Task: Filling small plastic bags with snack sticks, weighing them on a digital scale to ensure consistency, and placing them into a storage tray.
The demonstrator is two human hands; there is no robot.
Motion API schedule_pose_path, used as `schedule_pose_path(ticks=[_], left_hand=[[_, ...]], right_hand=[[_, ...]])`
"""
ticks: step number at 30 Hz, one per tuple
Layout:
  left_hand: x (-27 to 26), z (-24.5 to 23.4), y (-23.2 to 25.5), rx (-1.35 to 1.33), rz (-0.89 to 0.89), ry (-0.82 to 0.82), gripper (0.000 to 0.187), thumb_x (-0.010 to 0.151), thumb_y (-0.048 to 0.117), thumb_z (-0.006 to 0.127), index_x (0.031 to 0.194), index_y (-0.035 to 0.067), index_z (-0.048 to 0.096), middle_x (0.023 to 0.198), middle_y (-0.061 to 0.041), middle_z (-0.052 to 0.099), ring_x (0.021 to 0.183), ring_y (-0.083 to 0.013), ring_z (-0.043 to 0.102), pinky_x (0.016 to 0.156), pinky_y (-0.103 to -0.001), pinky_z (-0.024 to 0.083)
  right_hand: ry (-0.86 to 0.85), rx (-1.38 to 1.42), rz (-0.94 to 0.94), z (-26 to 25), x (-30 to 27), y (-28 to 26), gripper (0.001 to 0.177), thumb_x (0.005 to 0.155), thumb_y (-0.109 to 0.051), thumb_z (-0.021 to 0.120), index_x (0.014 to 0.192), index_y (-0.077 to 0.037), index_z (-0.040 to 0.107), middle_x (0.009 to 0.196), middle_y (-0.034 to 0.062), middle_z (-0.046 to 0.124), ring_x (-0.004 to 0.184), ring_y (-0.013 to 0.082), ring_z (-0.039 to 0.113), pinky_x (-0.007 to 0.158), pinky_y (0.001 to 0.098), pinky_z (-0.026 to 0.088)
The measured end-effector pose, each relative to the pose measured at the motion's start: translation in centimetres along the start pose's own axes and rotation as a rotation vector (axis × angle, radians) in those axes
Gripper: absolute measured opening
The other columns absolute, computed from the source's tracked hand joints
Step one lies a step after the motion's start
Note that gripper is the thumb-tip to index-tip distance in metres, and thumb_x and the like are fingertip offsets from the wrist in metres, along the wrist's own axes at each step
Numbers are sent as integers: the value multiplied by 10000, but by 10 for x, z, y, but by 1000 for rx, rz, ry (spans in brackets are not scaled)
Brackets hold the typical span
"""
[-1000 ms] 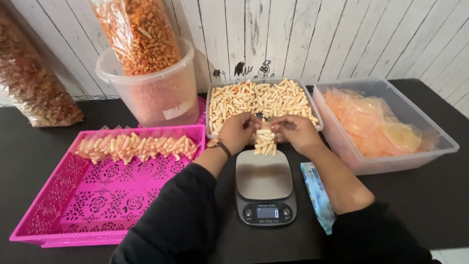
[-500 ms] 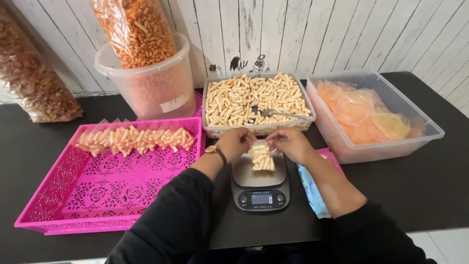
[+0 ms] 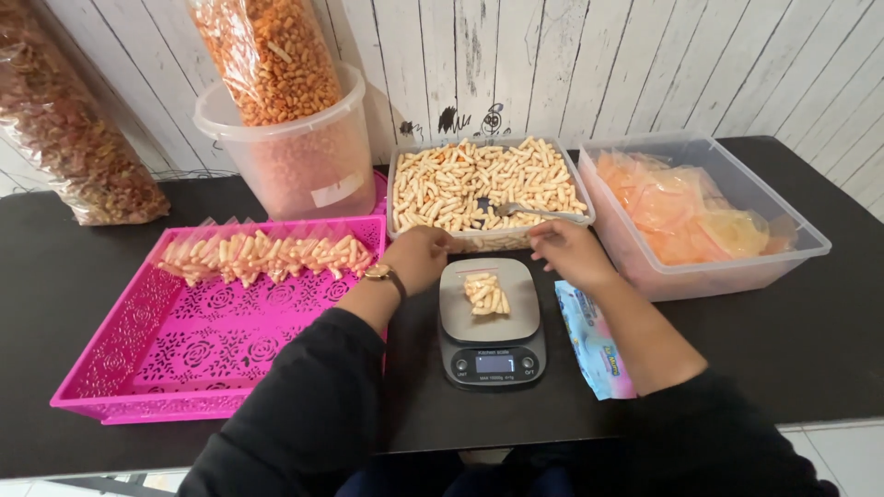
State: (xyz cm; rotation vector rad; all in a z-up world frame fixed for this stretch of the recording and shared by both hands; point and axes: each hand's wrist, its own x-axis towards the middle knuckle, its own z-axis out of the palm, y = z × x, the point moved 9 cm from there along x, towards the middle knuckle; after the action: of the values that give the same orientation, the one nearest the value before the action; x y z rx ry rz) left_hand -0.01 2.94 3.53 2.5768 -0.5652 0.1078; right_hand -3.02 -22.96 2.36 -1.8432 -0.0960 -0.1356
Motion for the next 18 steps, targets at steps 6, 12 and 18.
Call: schedule_pose_path(ticks=[6,12,18], left_hand=[[-3,-12,-7,-32,13,48,248,869,260,649,1084,189,748,1024,-89,742,1065,-319,695,925,-428,555],[-10,-12,0,-16,-1,13,284,867,275,652,1112,171,750,1035,-120,745,1083,-345,688,942,-449,546],[-11,17,1,-32,-28,-26,349,858,277,660,1183,167,720,1011,-95,754,1089,-313,695,951,-430,543]], right_hand=[[48,-27,-37,-20,-20,-35,309,903,-37,621,1181,96,654,1032,262,642,825,269,730,583,306,613],[15,1,-57,-19,-29,-49,308,928,-105,635,1172,81,660,996,234,667,814,250,731,569,267,581],[-11,10,-54,-8,-28,-45,237,954,-112,603,1108,48,687,941,198,710,769,214,724,553,235,545]])
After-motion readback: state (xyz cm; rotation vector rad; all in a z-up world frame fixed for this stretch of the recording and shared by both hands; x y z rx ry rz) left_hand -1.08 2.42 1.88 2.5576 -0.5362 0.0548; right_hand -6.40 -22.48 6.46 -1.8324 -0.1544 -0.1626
